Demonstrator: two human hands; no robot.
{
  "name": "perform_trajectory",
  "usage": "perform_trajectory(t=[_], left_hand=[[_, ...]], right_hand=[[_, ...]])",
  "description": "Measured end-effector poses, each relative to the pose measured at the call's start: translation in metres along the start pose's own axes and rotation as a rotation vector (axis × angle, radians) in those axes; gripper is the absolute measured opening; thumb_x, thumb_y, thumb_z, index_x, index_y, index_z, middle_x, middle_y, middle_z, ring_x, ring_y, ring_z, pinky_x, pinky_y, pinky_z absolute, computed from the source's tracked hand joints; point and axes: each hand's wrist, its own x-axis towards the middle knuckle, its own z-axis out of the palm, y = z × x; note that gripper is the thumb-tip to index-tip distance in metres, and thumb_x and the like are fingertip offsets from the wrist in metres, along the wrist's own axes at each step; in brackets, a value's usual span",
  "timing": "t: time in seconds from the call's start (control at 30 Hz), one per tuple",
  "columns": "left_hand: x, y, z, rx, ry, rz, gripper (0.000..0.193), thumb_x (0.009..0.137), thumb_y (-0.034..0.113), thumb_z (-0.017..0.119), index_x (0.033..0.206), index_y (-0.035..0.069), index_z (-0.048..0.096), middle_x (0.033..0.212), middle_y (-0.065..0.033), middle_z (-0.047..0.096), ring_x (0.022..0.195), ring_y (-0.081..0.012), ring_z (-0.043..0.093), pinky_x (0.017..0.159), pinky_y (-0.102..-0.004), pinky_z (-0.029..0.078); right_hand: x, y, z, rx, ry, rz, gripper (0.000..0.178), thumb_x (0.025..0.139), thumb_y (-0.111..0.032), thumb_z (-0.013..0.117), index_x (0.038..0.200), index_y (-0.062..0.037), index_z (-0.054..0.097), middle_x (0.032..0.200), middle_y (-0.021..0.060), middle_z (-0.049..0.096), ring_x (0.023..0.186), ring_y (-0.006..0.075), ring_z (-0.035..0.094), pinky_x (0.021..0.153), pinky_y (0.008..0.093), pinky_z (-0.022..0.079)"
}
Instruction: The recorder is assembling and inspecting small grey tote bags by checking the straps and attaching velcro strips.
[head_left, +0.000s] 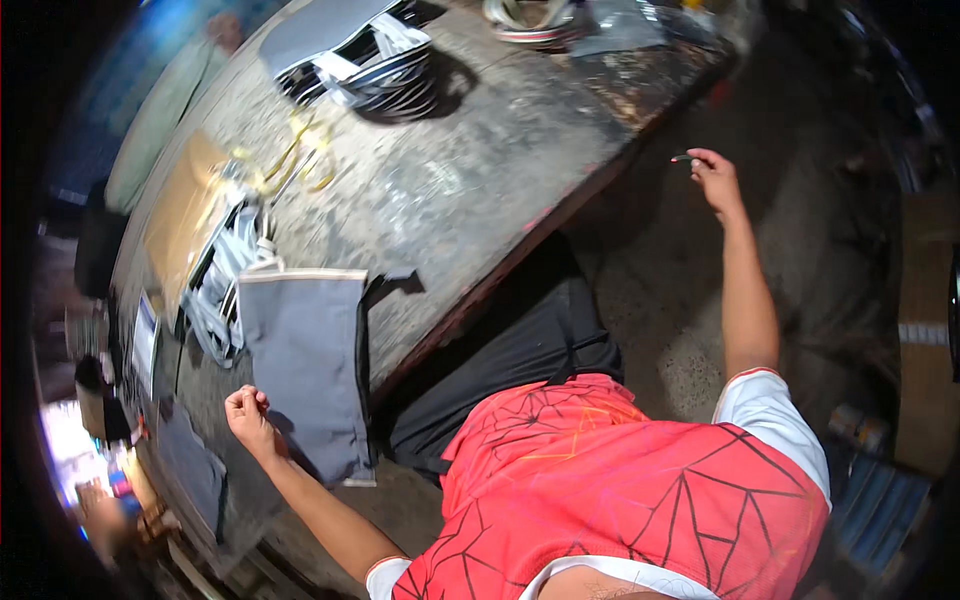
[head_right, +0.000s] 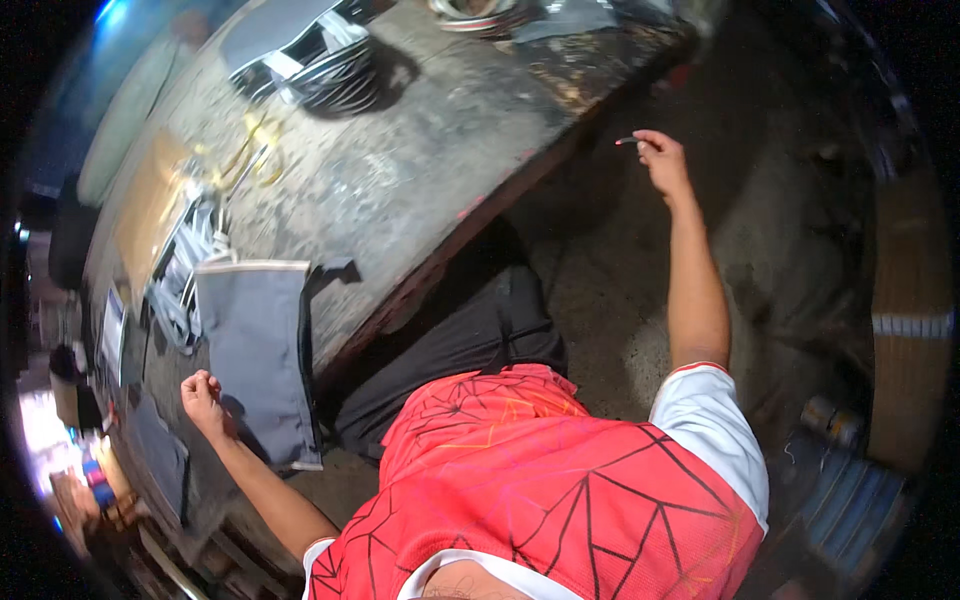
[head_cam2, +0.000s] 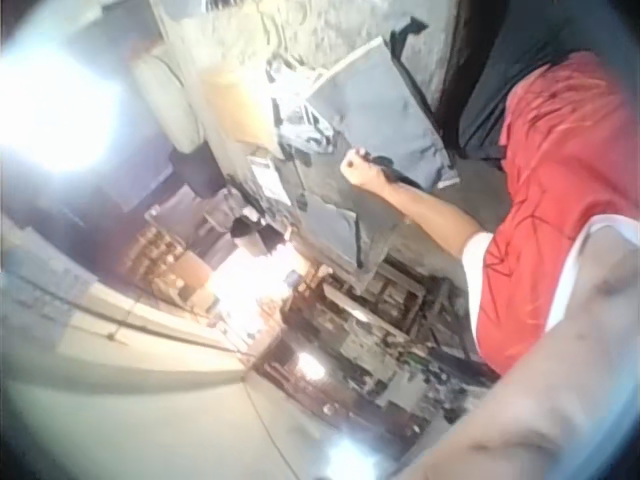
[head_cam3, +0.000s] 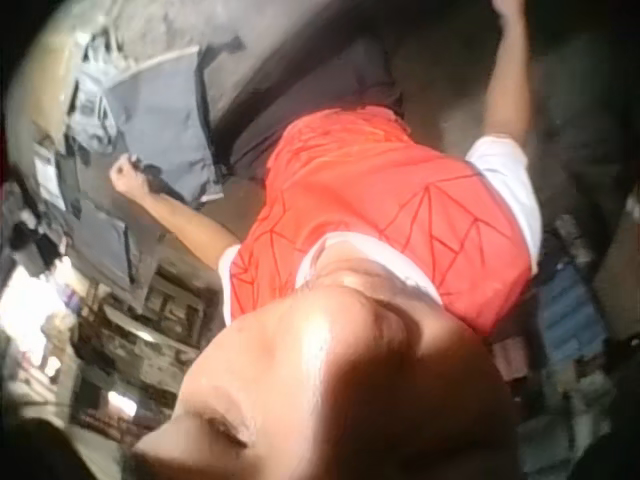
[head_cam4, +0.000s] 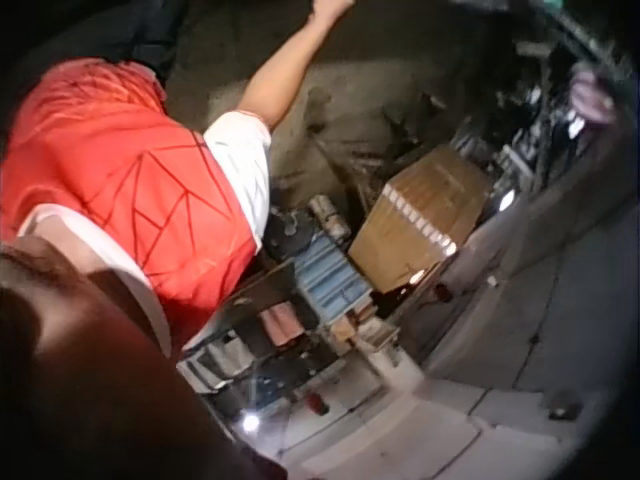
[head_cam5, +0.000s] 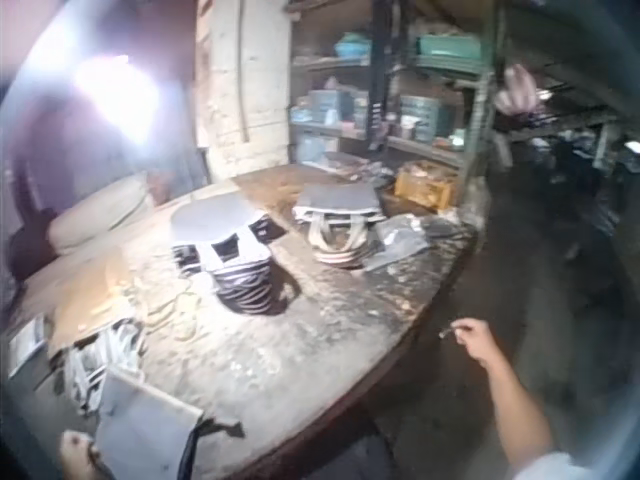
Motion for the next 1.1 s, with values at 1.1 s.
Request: perform_trajectory(t=[1.1], left_hand=[[-0.218, -0.173, -0.188, 0.877, 0.173, -0.84, 0.037, 0.086, 0.025, 0.063, 0.067, -0.006, 0.057, 0.061, -0.014, 0.057, 0.05, -0.0223, 0.055, 0.042, -0.0356, 0.038]], right_hand=[[0.138, -0.074, 0.066, -0.46, -0.571, 0.041, 0.019, 0.077, -0.001, 0.062, 0.095, -0.0035, 0.068, 0.083, -0.0007, 0.064, 0.072, 0.0083, 0.054, 0.065, 0.0252, 0.045]])
